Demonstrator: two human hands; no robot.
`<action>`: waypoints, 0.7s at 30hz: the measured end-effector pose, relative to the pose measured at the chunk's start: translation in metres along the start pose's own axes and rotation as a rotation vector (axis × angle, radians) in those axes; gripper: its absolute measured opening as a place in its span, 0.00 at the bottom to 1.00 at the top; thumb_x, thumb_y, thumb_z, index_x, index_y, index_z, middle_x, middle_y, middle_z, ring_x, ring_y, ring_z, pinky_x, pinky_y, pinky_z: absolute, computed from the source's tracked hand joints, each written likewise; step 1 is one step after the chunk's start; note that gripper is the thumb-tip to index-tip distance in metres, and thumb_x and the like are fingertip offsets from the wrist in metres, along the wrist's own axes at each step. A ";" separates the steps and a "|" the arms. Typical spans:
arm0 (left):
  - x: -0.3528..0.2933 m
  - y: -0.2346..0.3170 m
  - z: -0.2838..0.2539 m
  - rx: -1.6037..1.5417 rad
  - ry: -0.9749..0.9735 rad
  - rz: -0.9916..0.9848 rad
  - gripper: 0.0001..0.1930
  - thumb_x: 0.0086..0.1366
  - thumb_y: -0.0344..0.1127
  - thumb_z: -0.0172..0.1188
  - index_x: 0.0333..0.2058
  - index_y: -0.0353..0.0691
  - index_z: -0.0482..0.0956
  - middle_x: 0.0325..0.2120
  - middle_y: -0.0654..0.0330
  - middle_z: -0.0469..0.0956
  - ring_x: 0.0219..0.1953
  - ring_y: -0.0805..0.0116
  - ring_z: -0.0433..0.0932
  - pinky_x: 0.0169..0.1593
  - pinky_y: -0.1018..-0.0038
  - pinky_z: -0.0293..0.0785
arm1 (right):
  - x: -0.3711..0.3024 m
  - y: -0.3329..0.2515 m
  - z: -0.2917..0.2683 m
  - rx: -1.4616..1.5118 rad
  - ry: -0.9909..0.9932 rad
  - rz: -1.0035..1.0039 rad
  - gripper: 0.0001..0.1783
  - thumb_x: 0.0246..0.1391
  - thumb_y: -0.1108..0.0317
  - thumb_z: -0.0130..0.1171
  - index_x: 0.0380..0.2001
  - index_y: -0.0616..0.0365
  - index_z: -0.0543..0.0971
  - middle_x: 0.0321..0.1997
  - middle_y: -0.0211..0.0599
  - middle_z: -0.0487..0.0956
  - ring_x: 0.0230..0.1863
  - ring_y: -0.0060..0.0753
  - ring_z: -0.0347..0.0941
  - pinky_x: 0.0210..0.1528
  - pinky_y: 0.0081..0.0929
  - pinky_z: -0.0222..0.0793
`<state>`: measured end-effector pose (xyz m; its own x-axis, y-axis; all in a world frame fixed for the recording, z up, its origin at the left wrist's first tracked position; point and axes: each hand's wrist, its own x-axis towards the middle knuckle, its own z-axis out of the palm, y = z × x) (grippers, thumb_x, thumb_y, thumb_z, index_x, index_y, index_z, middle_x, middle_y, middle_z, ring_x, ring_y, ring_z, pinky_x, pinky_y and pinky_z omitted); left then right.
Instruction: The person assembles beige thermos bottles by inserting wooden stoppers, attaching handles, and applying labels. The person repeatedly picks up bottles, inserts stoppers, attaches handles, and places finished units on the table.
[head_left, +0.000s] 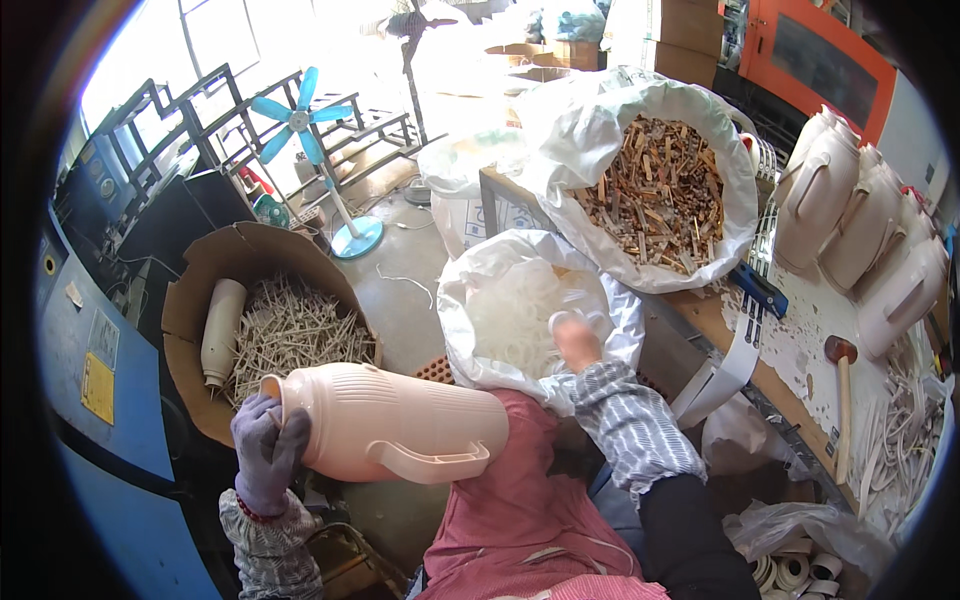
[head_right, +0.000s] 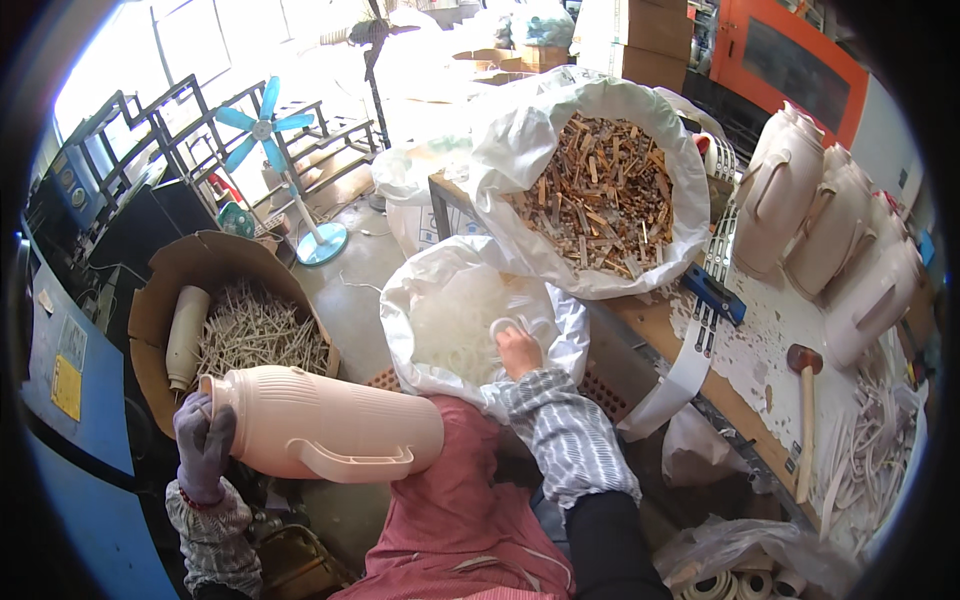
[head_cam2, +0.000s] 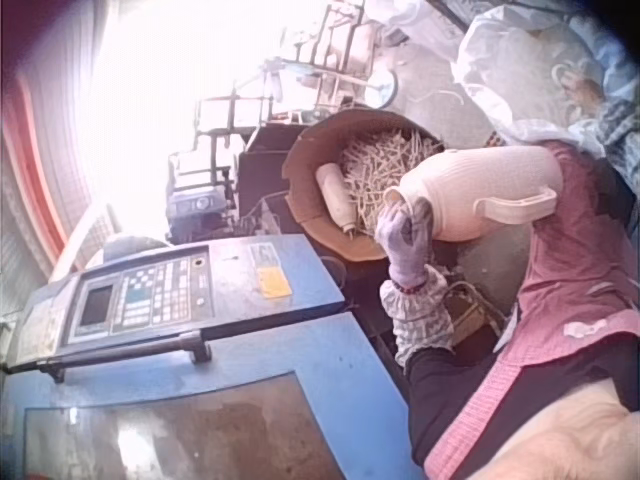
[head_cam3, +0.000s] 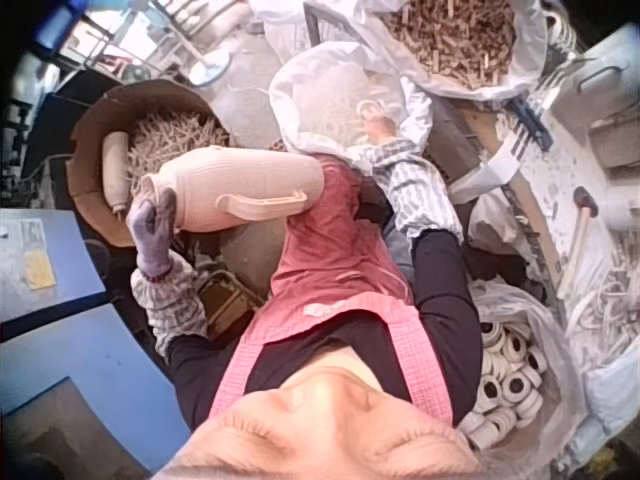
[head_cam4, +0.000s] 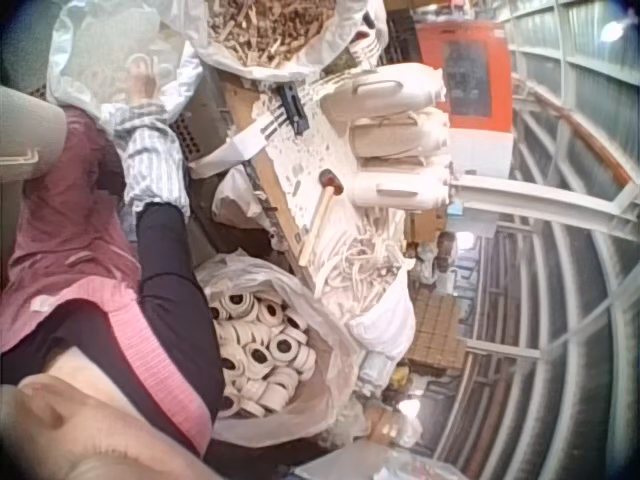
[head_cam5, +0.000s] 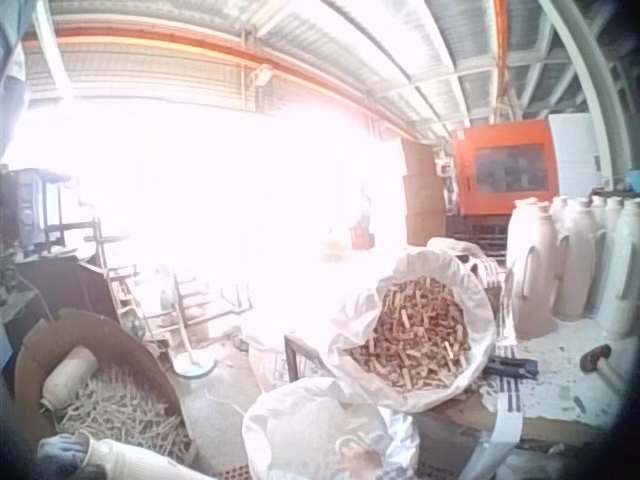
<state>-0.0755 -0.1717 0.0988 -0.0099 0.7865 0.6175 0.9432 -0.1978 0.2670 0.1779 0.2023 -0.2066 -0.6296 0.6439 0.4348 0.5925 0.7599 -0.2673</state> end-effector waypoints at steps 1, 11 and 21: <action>-0.003 -0.003 0.000 -0.083 0.068 -0.080 0.08 0.61 0.24 0.59 0.24 0.36 0.71 0.18 0.58 0.71 0.20 0.65 0.68 0.30 0.69 0.65 | -0.005 0.000 -0.004 0.065 0.013 0.038 0.08 0.51 0.68 0.58 0.35 0.57 0.78 0.33 0.39 0.77 0.39 0.45 0.75 0.41 0.37 0.71; 0.039 -0.021 -0.030 0.967 0.324 0.264 0.20 0.54 0.26 0.68 0.45 0.42 0.71 0.44 0.55 0.76 0.45 0.58 0.79 0.45 0.65 0.79 | -0.086 -0.037 -0.154 0.632 0.128 0.286 0.11 0.52 0.70 0.62 0.21 0.63 0.73 0.22 0.34 0.69 0.23 0.30 0.65 0.27 0.27 0.61; 0.107 0.094 0.129 -0.202 0.227 0.483 0.22 0.43 0.34 0.76 0.40 0.46 0.80 0.49 0.49 0.72 0.43 0.58 0.78 0.43 0.66 0.79 | -0.101 -0.071 -0.303 1.104 0.326 0.142 0.11 0.60 0.72 0.50 0.43 0.66 0.74 0.46 0.47 0.77 0.42 0.30 0.75 0.44 0.28 0.74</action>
<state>0.0546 -0.0303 0.0944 0.3150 0.4383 0.8418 0.7764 -0.6291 0.0371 0.3521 0.0561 0.0287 -0.3380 0.7984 0.4983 -0.2147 0.4501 -0.8668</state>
